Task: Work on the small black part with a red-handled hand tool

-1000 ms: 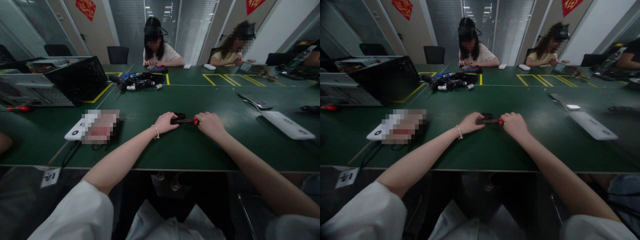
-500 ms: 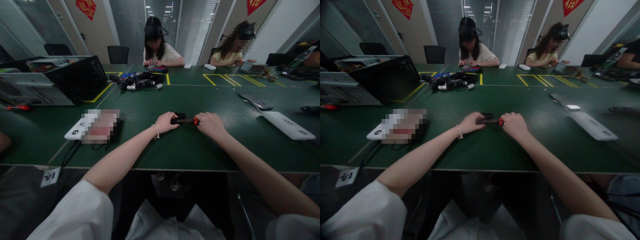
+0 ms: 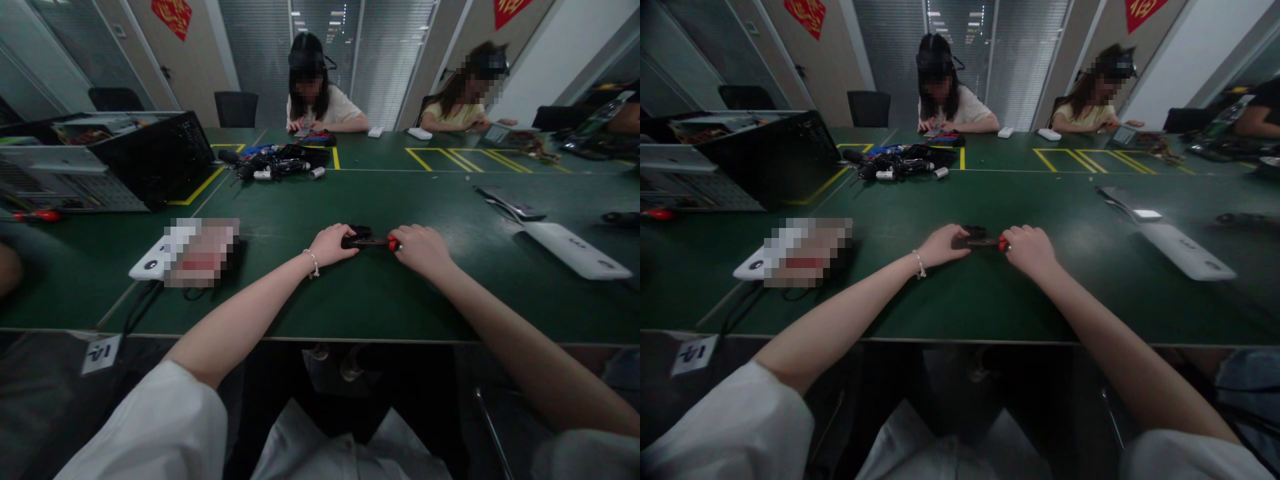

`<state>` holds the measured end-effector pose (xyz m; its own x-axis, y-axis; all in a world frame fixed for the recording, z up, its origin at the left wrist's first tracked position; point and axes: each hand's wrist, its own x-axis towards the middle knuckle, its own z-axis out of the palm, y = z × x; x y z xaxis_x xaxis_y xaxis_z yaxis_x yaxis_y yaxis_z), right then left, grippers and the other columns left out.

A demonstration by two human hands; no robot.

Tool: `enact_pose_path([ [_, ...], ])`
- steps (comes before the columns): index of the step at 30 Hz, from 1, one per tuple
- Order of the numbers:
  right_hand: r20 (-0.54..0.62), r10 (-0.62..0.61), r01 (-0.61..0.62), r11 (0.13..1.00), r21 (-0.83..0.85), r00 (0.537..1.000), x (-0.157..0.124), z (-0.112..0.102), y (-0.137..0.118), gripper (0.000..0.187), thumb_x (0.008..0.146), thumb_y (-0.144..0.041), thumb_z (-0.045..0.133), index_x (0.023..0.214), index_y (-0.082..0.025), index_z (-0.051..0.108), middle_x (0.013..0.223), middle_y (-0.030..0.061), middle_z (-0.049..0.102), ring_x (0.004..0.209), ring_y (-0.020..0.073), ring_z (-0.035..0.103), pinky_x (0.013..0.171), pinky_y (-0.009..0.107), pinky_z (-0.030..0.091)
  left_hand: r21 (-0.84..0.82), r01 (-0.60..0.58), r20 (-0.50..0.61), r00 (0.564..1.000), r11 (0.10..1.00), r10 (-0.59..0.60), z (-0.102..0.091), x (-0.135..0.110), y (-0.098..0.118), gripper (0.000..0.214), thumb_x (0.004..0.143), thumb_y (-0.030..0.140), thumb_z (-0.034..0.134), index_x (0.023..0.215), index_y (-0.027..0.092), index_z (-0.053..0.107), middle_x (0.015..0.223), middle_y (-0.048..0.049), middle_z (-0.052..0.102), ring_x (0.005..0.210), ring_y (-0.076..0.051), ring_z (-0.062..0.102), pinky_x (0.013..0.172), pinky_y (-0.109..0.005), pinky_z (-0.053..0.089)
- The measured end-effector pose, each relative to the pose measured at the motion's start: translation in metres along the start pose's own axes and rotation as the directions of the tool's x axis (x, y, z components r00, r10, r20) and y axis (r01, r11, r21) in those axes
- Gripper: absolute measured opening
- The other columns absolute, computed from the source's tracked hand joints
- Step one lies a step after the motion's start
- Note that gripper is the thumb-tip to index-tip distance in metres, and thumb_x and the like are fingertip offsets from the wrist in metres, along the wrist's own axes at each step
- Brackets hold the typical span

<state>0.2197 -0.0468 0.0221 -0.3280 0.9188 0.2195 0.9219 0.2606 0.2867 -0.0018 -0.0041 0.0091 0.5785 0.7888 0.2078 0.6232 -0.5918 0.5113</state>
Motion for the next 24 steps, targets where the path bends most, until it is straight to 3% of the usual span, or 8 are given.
enact_pose_path([
  [24,-0.047,0.04,-0.037,0.997,0.068,0.998,0.0005,-0.0034,0.0003,0.024,0.08,-0.032,0.043,0.091,-0.017,0.059,0.083,0.0084,0.063,0.073,0.0202,0.054,0.059,0.03,0.032,0.006,0.012,0.006,1.0,1.0,-0.012,-0.0003,0.0,0.0006,0.03,0.072,0.037,0.061,0.095,0.018,0.057,0.1,-0.0053,0.059,0.092,-0.02,0.056,0.078,-0.034,0.046],
])
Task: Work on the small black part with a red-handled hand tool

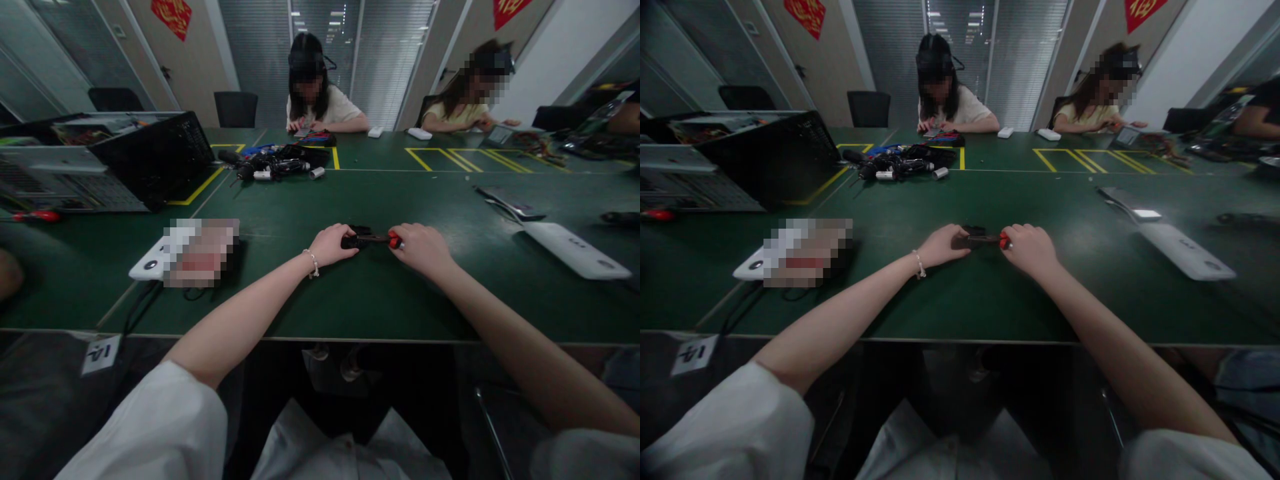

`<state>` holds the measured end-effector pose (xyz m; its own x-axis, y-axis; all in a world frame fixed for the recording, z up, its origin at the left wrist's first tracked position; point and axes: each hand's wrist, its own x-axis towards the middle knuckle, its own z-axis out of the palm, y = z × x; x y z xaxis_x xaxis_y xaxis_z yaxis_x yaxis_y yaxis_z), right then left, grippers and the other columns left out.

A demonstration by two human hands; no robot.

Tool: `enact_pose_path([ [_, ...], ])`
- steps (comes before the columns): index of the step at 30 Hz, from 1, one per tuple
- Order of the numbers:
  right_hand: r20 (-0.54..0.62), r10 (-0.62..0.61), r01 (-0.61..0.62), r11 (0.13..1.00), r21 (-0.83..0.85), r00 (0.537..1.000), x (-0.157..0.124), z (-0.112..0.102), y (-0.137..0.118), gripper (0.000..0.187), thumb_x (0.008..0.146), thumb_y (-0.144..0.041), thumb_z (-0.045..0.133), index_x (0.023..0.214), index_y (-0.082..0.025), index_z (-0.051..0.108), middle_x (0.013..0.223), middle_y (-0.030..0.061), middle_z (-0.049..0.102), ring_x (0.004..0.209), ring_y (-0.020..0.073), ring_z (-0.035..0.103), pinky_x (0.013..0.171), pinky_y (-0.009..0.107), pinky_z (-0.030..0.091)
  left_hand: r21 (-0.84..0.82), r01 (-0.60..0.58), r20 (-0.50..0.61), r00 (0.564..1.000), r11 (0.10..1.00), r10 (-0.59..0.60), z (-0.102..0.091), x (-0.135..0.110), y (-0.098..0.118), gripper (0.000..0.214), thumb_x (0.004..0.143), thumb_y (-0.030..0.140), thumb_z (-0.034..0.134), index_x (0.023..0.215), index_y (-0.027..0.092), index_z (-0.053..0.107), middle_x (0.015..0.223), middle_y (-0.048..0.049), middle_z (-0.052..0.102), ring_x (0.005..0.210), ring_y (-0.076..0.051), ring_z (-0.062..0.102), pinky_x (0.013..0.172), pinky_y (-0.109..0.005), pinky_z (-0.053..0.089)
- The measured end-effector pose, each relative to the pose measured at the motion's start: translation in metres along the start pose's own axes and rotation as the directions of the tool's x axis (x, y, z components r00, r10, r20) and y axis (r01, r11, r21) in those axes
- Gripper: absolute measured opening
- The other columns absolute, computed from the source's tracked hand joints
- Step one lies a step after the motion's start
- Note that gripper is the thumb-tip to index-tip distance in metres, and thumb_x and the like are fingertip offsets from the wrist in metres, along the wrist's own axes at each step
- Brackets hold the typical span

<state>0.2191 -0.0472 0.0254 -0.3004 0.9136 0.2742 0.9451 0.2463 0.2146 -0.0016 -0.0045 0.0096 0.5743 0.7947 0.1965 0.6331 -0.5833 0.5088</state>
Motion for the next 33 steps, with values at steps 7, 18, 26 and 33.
enact_pose_path([
  [7,-0.024,-0.032,0.032,0.999,0.019,0.999,-0.0008,-0.0002,0.0052,0.023,0.08,-0.033,0.043,0.089,-0.018,0.058,0.082,0.0078,0.061,0.072,0.0197,0.053,0.059,0.029,0.033,-0.006,0.003,0.015,1.0,1.0,-0.003,-0.0021,-0.0005,0.0014,0.03,0.073,0.037,0.061,0.095,0.018,0.056,0.101,-0.0058,0.059,0.093,-0.021,0.056,0.078,-0.034,0.046],
  [18,-0.029,-0.052,0.053,0.998,0.034,0.998,-0.0009,0.0009,0.0034,0.023,0.079,-0.034,0.045,0.086,-0.017,0.059,0.083,0.0074,0.06,0.071,0.0184,0.052,0.058,0.029,0.033,-0.013,-0.002,0.016,1.0,1.0,0.002,-0.0014,-0.0005,0.0011,0.031,0.073,0.036,0.061,0.097,0.018,0.056,0.103,-0.0062,0.059,0.095,-0.021,0.056,0.079,-0.035,0.047],
  [26,-0.01,-0.049,0.049,0.999,0.008,0.999,0.0016,-0.0003,-0.0015,0.023,0.08,-0.033,0.044,0.087,-0.017,0.059,0.083,0.0078,0.062,0.073,0.0197,0.054,0.06,0.03,0.033,0.019,-0.016,-0.016,1.0,1.0,0.016,0.0022,0.0012,-0.0019,0.029,0.072,0.036,0.062,0.095,0.019,0.056,0.1,-0.005,0.059,0.094,-0.021,0.056,0.08,-0.035,0.047],
  [33,-0.009,-0.061,0.061,0.998,0.011,0.998,0.0031,0.0017,-0.0023,0.023,0.08,-0.034,0.045,0.086,-0.018,0.059,0.083,0.0075,0.062,0.072,0.0194,0.054,0.06,0.03,0.034,0.019,-0.027,-0.023,0.999,0.999,0.027,0.0035,0.002,-0.0036,0.03,0.072,0.037,0.062,0.095,0.019,0.056,0.1,-0.0048,0.059,0.094,-0.021,0.056,0.079,-0.035,0.046],
])
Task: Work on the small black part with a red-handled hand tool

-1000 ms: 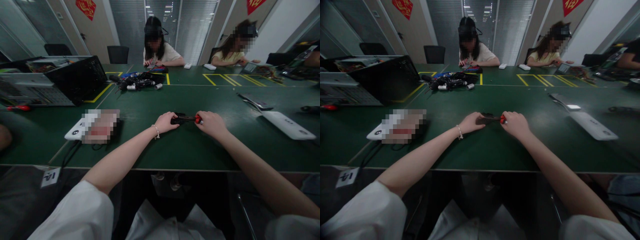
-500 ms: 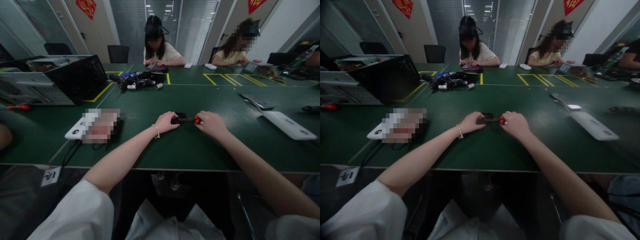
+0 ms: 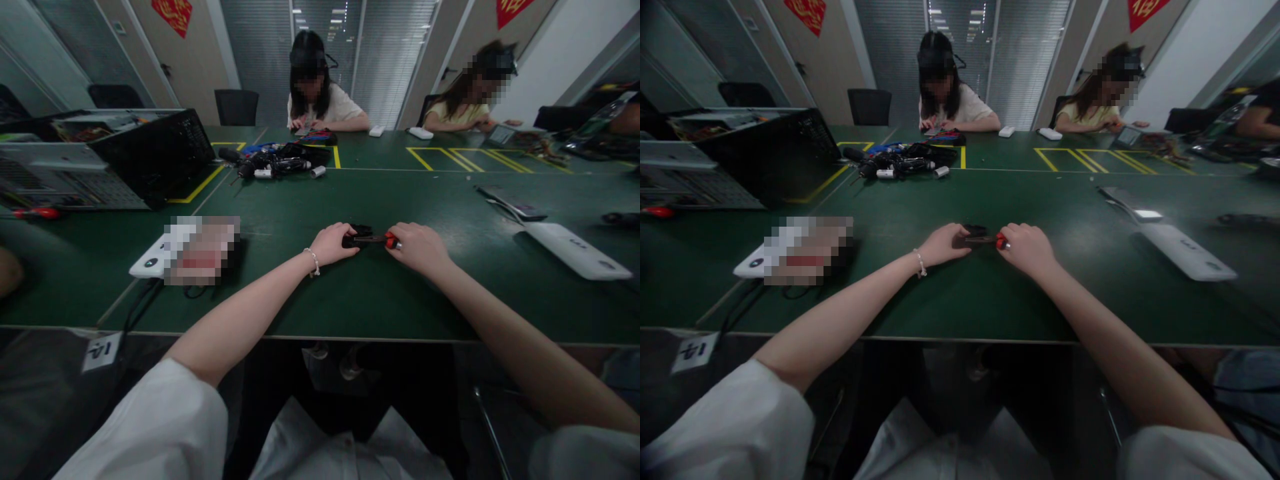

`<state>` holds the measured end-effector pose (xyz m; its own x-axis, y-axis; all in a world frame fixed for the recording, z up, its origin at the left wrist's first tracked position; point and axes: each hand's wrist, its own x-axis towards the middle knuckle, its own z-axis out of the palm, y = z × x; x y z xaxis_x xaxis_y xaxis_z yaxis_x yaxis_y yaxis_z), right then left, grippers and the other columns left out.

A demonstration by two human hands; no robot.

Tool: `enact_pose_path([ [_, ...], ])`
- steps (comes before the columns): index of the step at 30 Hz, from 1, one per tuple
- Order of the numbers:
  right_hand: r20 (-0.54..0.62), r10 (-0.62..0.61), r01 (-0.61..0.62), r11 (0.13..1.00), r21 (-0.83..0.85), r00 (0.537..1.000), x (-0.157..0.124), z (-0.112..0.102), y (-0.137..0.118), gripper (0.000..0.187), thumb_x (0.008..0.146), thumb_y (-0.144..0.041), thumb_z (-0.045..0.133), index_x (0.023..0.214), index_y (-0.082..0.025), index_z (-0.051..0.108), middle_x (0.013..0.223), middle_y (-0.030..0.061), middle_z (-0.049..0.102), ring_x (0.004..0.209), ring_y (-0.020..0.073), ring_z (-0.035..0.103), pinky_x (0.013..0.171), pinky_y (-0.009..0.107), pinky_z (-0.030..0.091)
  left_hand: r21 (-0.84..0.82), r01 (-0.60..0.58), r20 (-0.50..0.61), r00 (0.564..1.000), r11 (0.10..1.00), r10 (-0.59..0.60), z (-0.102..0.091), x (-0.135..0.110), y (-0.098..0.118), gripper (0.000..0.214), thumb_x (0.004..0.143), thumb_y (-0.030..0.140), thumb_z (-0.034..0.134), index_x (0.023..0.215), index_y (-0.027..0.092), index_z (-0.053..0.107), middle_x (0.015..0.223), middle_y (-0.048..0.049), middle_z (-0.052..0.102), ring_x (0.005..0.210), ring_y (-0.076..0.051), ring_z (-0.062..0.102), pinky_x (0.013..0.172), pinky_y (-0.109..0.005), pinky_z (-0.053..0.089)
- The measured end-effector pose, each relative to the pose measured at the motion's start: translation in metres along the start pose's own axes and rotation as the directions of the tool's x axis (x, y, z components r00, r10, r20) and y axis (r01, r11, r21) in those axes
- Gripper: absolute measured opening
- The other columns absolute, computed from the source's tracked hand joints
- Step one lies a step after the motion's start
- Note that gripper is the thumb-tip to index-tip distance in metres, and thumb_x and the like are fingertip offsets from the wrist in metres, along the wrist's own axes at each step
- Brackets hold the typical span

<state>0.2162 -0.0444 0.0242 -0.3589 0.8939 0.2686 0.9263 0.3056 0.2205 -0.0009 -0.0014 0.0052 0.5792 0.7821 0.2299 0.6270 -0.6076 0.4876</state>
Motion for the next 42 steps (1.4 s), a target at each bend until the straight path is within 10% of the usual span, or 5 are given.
enact_pose_path([
  [42,-0.006,-0.093,0.092,0.992,-0.086,0.996,0.0037,0.004,0.0014,0.016,0.075,-0.016,0.049,0.085,-0.012,0.059,0.083,0.0094,0.061,0.075,0.0192,0.053,0.068,0.03,0.038,-0.003,0.004,0.012,1.0,1.0,-0.004,-0.0012,-0.0002,0.0016,0.029,0.073,0.037,0.06,0.095,0.019,0.056,0.102,-0.0053,0.059,0.096,-0.021,0.055,0.08,-0.035,0.046],
])
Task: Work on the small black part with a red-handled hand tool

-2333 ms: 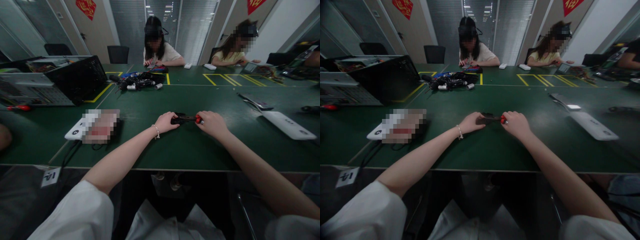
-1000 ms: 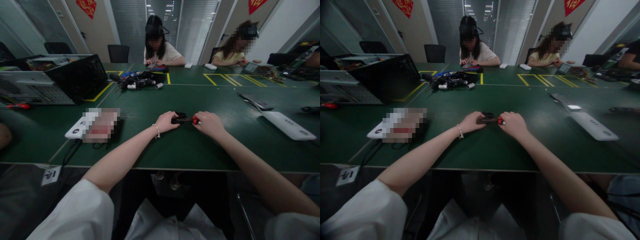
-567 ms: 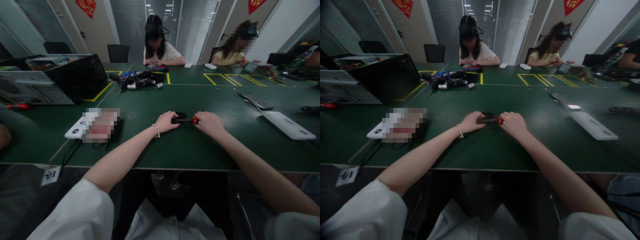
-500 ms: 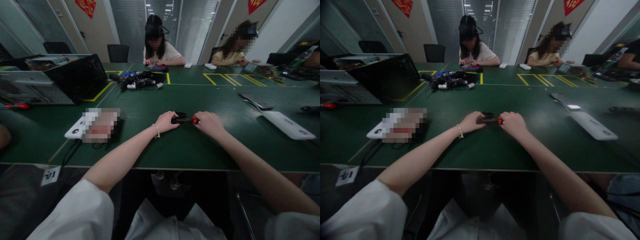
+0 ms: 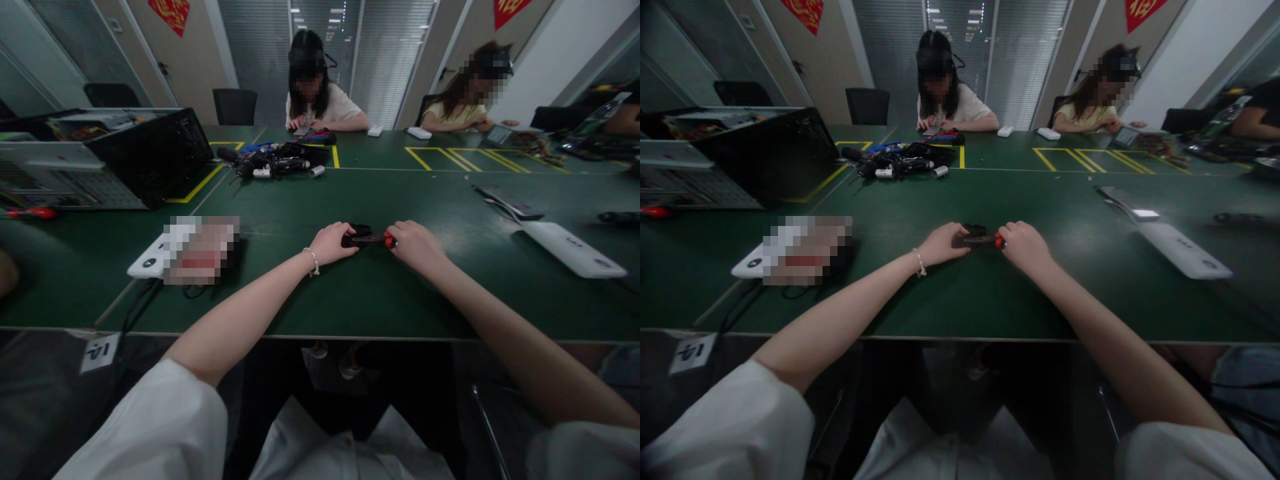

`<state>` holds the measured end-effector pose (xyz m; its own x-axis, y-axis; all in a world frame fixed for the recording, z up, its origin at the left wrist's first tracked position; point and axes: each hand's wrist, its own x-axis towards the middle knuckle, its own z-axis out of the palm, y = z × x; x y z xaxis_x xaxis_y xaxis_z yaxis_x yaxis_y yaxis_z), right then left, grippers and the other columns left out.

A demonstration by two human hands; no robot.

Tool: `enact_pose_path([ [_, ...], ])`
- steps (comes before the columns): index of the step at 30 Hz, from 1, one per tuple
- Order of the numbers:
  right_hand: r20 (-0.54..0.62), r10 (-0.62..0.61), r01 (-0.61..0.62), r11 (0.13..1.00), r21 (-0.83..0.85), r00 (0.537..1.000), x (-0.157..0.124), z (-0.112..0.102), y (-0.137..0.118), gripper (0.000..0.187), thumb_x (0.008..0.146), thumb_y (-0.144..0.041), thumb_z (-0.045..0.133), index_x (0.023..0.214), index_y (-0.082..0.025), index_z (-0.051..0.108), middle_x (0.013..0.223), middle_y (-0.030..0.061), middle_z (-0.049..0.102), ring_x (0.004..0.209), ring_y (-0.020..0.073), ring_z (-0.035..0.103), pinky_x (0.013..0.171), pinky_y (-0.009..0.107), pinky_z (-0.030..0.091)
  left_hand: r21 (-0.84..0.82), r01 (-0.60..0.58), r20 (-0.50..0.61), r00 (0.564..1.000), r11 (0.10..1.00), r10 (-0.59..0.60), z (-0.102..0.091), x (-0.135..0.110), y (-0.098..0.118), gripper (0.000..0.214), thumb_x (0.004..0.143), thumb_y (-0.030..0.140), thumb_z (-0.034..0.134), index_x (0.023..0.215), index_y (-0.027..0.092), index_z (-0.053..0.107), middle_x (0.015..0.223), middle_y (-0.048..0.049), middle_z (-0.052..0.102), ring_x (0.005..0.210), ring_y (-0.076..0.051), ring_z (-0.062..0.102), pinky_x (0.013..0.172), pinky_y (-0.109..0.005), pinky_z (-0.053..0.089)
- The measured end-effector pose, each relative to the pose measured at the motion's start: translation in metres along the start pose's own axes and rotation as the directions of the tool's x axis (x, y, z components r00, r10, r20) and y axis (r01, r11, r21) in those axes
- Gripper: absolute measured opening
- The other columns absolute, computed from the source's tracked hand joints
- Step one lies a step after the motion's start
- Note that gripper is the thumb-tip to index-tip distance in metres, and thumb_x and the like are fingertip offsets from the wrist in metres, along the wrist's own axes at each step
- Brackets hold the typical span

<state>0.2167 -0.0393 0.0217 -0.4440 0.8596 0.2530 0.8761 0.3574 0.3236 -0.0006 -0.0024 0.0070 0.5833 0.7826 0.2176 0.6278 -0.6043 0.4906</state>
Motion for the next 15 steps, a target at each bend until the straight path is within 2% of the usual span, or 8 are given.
enact_pose_path([
  [8,0.018,0.041,-0.041,0.999,0.011,0.999,-0.0004,-0.0024,-0.0012,0.014,0.074,-0.018,0.05,0.084,-0.015,0.059,0.083,0.0077,0.06,0.072,0.0181,0.054,0.059,0.028,0.038,0.011,-0.01,-0.007,1.0,1.0,0.011,0.0005,0.0002,-0.0007,0.029,0.072,0.036,0.061,0.095,0.019,0.056,0.101,-0.0053,0.059,0.095,-0.021,0.055,0.079,-0.035,0.046],
  [15,0.019,0.041,-0.041,0.999,0.01,0.999,-0.0006,-0.0027,-0.0014,0.014,0.074,-0.019,0.05,0.084,-0.016,0.059,0.082,0.0081,0.062,0.074,0.0192,0.055,0.059,0.028,0.036,0.01,-0.017,-0.015,1.0,1.0,0.017,0.0014,0.0003,-0.0026,0.03,0.071,0.036,0.062,0.096,0.019,0.056,0.098,-0.005,0.059,0.093,-0.021,0.056,0.078,-0.035,0.046],
])
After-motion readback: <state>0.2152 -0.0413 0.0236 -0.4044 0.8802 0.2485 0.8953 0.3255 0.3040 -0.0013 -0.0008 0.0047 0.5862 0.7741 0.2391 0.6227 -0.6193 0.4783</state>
